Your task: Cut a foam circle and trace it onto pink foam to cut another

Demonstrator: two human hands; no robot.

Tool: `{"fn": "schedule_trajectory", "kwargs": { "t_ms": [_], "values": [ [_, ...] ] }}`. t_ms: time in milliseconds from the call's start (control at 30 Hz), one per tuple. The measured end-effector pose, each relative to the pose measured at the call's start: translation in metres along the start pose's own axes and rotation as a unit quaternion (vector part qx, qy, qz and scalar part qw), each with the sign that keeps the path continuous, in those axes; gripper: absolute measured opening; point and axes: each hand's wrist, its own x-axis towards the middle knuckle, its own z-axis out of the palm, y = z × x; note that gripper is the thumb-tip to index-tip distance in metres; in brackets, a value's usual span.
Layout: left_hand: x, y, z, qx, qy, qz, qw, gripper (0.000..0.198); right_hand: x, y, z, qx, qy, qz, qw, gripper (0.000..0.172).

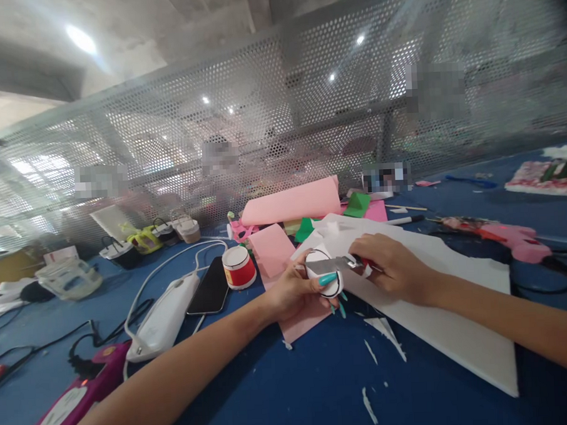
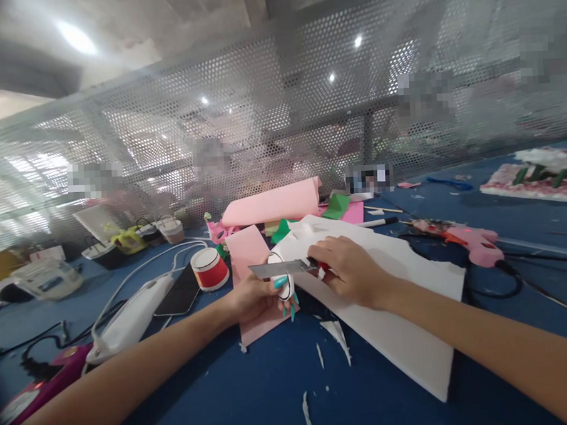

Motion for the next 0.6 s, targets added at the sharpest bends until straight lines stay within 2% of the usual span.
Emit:
{"fn": "schedule_trajectory", "kwargs": {
  "t_ms": [300, 467, 600],
  "values": [
    [-0.0004, -0.0015, -0.0017, -0.004, -0.029, -0.013, 1.000, 0.043, 0.0007, -0.0012, -0.0009, -0.011, 0.000, -0.001, 1.000, 0.010],
    [-0.0006, -0.0033, 0.0004, 0.029, -0.011, -0.020, 0.999, 0.053, 0.0002, -0.0032, -0.0014, -0.015, 0.000, -0.019, 1.000, 0.012],
    [-0.0011, -0.0031, 0.0028, 0.057, -0.011, -0.024, 0.998, 0.049, -0.0001, -0.0031, -0.0010, -0.020, -0.001, -0.030, 0.999, 0.013]
  ]
}}
